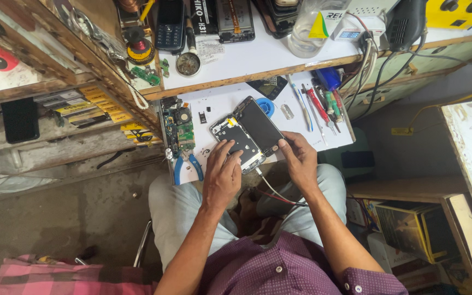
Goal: The person sits at a repair bench and disassembles a smartphone. They pry the back cover off the phone, separate the display assembly from the frame, and use a screwdriver to remove screws from the exposed internals.
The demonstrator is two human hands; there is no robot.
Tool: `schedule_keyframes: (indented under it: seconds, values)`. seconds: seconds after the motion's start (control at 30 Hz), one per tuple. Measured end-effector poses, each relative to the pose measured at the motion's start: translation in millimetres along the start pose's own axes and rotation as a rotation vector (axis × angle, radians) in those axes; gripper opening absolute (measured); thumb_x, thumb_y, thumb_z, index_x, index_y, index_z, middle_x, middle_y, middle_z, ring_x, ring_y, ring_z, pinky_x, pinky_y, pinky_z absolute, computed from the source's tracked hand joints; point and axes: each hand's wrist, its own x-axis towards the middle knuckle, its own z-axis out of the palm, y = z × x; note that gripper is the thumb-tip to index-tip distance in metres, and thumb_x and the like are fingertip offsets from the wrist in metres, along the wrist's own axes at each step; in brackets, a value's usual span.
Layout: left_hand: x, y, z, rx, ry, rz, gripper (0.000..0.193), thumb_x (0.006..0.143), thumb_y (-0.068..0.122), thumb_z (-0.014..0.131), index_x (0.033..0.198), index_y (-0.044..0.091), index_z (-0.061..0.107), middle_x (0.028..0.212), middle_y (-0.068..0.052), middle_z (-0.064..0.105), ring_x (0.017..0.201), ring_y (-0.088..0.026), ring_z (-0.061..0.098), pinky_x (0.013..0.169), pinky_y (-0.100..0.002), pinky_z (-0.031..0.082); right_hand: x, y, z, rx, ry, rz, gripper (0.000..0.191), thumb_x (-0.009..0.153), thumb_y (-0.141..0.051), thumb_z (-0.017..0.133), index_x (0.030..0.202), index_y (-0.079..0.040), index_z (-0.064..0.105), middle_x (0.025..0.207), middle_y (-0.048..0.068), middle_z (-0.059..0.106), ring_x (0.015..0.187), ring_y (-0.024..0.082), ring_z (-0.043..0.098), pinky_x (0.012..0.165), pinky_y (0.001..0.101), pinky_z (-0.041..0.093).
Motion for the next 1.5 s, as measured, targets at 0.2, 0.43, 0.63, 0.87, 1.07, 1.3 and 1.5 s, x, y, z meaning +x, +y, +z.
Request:
schedule_keyframes:
  seconds: [0.2,0.43,0.63,0.87,1.07,1.3,1.5]
  values:
    - [-1,-1,1,-0.011,0.012,0.008,0.024,0.092,0.001,0.063,0.116,-0.001,0.07,0.136,-0.018,0.06,0.133,-0.039,0.054,0.112,-0.049,0.046,0,-1,0,-0.02,0.001,0.006,0.028,0.102,-0.016,0.067,0.124,0.001,0.067,0.105,0.003,0.071,0.096,0.008,0.063,0.086,0.0242,0.051]
    - [0,-2,1,-0.023,0.016,0.014,0.024,0.093,0.001,0.063,0.116,-0.001,0.07,0.137,-0.018,0.059,0.133,-0.039,0.054,0.112,-0.049,0.046,1,1,-1,0.013,-0.006,0.027,0.029,0.102,-0.016,0.066,0.125,0.001,0.067,0.104,0.004,0.071,0.096,0.008,0.063,0.086,0.0245,0.051]
    - [0,0,-1,-0.023,0.008,0.001,0.024,0.093,0.002,0.064,0.116,-0.001,0.07,0.137,-0.018,0.059,0.133,-0.04,0.054,0.112,-0.049,0.046,1,4,-2,0.02,-0.007,0.035,0.029,0.102,-0.016,0.066,0.125,0.002,0.066,0.106,0.004,0.071,0.096,0.009,0.064,0.086,0.0248,0.052]
    - [2,3,-7,-0.091,0.013,-0.017,0.024,0.094,0.002,0.063,0.117,-0.001,0.069,0.139,-0.02,0.058,0.135,-0.041,0.053,0.113,-0.049,0.045,2,4,-2,0.09,-0.03,0.033,0.029,0.101,-0.013,0.067,0.126,0.002,0.065,0.109,0.005,0.071,0.098,0.009,0.064,0.088,0.0251,0.052]
    - [3,4,-11,-0.111,-0.01,-0.041,0.025,0.093,0.003,0.064,0.117,0.0,0.069,0.139,-0.019,0.058,0.137,-0.041,0.051,0.114,-0.049,0.044,1,5,-2,0.086,-0.026,0.046,0.03,0.101,-0.013,0.068,0.127,0.002,0.066,0.11,0.005,0.072,0.099,0.009,0.065,0.09,0.025,0.051]
    - [1,3,-12,-0.117,0.003,-0.042,0.025,0.092,0.003,0.064,0.116,0.0,0.07,0.139,-0.018,0.058,0.138,-0.04,0.051,0.115,-0.049,0.043,2,8,-3,0.072,-0.032,0.037,0.032,0.101,-0.013,0.068,0.128,0.003,0.065,0.11,0.005,0.072,0.1,0.009,0.064,0.091,0.0248,0.051]
    - [0,3,-13,-0.125,0.014,-0.046,0.024,0.093,0.004,0.064,0.117,0.001,0.07,0.14,-0.018,0.058,0.137,-0.04,0.051,0.116,-0.049,0.043,2,8,-5,0.052,-0.047,0.041,0.032,0.101,-0.014,0.068,0.129,0.003,0.065,0.111,0.005,0.072,0.1,0.009,0.064,0.091,0.0251,0.051]
